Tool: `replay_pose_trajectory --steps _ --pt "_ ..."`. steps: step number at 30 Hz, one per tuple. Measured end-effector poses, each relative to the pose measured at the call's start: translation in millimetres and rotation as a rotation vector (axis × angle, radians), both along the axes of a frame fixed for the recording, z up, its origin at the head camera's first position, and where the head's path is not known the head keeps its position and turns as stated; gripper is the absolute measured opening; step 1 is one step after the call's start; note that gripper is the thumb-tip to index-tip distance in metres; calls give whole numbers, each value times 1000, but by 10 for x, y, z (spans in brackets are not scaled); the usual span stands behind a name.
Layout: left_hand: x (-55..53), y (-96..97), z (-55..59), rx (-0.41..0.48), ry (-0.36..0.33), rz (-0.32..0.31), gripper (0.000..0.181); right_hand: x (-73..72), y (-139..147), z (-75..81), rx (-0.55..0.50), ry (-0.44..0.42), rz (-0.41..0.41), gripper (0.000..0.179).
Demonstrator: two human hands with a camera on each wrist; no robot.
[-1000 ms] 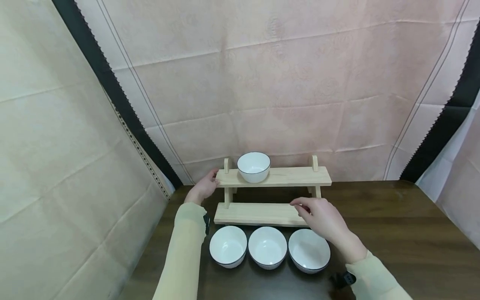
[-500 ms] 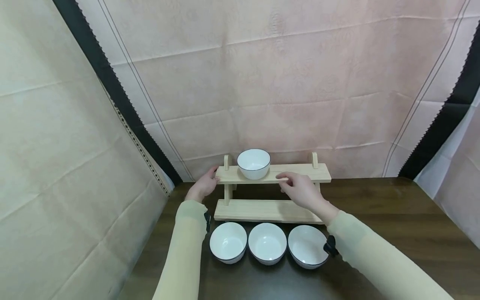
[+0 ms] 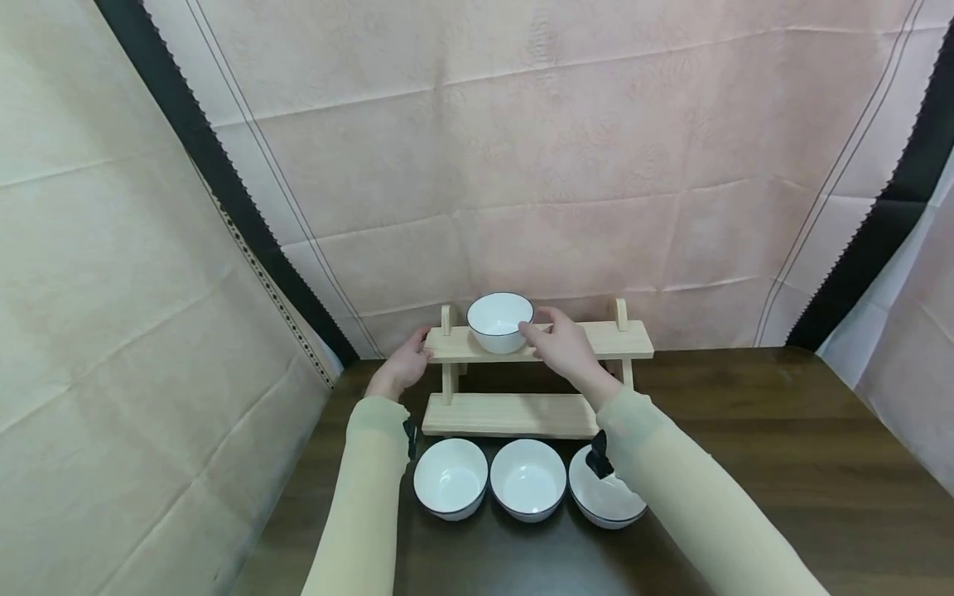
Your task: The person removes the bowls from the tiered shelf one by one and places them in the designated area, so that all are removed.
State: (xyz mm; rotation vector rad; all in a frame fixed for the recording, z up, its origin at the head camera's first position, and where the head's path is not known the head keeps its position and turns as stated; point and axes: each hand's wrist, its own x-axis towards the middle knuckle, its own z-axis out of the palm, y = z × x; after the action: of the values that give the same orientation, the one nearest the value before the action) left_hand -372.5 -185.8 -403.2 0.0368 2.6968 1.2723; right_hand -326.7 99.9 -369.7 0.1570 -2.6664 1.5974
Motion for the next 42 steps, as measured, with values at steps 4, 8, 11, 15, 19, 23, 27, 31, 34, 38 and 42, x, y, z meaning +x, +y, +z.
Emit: replay_pose_trajectory --steps 4,8,11,15,19,23,27,31,34,38,42 --pt "1 -10 10 -5 -2 -4 51 -37 -39 31 -38 -9 -13 69" --pt "-4 -6 26 -7 7 -8 51 -65 -83 47 -64 -19 -20 68" --pt "-6 -2 29 -3 7 -6 51 -95 -118 34 -87 -35 -29 66" --pt "-15 -3 12 3 3 3 51 -138 -165 -7 -124 -47 -42 63" --pt "-15 -1 -14 5 11 5 52 -151 -181 -40 -170 -58 -47 63" --pt "4 0 -27 -2 13 1 52 -143 -176 -57 -227 -78 -52 64" --pt "13 -9 -27 4 0 4 53 -123 -184 -53 -259 -88 -54 63" --pt "4 -16 -20 11 -5 2 53 -106 -180 -40 -270 -82 -61 62" --pt "-5 -25 -19 22 -7 3 53 -98 -179 -36 -269 -73 -66 60" --pt "-8 -35 -31 33 -7 14 53 -92 -180 -45 -250 -62 -73 59" --pt "4 -36 -50 30 -3 7 54 -81 -172 -66 -228 -61 -89 58"
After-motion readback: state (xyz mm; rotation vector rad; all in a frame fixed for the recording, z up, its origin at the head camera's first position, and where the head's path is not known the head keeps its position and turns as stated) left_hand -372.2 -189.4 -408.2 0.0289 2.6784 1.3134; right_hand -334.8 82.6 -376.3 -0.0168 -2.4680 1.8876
